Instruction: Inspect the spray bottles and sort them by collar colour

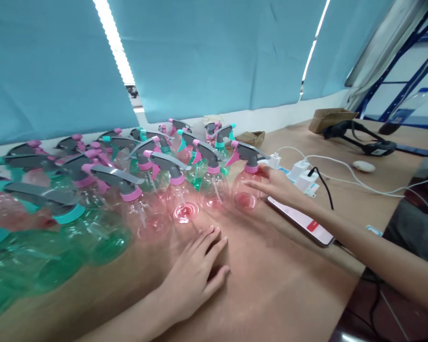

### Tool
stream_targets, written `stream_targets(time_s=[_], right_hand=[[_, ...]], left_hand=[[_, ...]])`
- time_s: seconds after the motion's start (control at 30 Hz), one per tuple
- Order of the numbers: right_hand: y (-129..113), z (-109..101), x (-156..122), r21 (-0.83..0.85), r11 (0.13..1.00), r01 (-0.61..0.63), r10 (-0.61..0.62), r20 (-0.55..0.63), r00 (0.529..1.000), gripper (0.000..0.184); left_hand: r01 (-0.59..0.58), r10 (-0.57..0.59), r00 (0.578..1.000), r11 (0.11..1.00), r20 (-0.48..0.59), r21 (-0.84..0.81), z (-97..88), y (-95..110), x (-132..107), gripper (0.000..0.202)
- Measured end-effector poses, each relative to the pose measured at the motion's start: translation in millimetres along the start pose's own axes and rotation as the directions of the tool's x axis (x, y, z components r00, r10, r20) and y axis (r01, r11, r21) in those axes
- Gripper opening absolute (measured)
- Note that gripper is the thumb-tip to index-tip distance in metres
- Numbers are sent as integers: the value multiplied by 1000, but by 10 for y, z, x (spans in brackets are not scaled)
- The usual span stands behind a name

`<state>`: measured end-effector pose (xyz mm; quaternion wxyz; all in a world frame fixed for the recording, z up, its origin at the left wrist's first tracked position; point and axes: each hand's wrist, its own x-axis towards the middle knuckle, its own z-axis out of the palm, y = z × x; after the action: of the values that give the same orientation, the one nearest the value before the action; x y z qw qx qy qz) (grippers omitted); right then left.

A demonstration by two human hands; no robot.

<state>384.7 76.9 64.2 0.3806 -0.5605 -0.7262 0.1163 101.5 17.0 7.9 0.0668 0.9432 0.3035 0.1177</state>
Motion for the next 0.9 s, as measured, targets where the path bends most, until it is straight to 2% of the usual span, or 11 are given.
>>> stream_targets(time_s=[0.13,0.3,0.53,0.63,0.77,0.9], right_hand=[[88,34,158,17,1000,-3,3,2,1000,39],[137,89,273,33,999,-36,36,-5,999,38],[123,145,344,112,993,-49,47,14,999,42],[143,138,324,159,985,-74,76,-12,997,54],[78,107,79,185,970,-155,178,-113,978,72],[-229,138,-477,178,965,-191,217,-144,965,59]], left_hand=[[23,-22,999,999,46,-23,27,-1,218,47],[7,-7,1000,998,4,-61,83,-9,423,44],[-6,7,1000,996,12,-87,46,6,500,42],[4,-2,999,997,36,-81,19,20,502,43],[14,-11,999,997,47,-72,14,22,485,44],[23,-20,998,998,62,-52,23,24,387,46]])
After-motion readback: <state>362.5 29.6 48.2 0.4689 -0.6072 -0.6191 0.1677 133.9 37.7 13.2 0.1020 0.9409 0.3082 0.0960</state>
